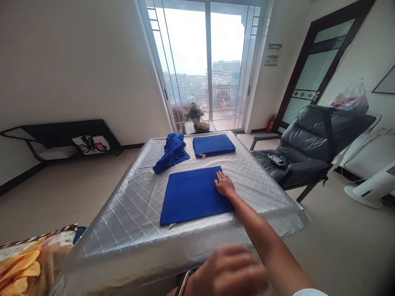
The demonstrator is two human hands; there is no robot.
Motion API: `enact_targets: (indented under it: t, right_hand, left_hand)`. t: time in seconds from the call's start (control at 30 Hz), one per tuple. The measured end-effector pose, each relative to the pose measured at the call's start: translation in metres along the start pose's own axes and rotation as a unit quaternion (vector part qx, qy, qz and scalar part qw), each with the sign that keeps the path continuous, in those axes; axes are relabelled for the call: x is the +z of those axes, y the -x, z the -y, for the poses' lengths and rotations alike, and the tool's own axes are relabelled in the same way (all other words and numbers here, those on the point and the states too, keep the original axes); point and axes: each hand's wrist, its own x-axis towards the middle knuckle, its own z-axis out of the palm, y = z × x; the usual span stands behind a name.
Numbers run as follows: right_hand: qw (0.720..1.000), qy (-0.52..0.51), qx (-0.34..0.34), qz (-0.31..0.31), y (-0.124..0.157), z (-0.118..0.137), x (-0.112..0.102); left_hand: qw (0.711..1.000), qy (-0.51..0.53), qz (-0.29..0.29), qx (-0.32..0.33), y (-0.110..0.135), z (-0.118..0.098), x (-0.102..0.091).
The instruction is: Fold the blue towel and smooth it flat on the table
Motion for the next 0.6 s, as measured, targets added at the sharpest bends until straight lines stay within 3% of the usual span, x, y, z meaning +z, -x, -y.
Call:
enact_targets:
  t: [0.07,0.17,0.27,0.33,0.47,0.6]
  right_hand:
    - [1.0,0.009,0.0,0.007,0.0,-0.001,0.0]
    - [0.999,0.025,-0.012,0.02,-0.001,-0.003,0.001]
    - [0.999,0.035,-0.019,0.023,-0.003,-0.005,0.002]
    - [0.999,0.035,-0.01,0.018,-0.004,-0.004,0.003]
    - [1.0,0.027,-0.002,0.007,-0.005,-0.002,0.005]
    - [0.999,0.035,-0.003,0.008,-0.003,-0.001,0.005]
  left_hand:
    - [1.0,0.004,-0.01,-0.011,-0.027,0.04,0.025]
    - [0.992,-0.039,-0.035,-0.114,-0.047,0.113,0.065]
    - [0.958,-0.155,0.034,-0.237,-0.036,0.173,0.096]
    - [0.931,-0.203,0.101,-0.287,-0.019,0.197,0.107]
    - [0.901,-0.233,0.176,-0.32,0.016,0.21,0.1]
    - [0.868,-0.269,0.186,-0.373,0.055,0.214,0.063]
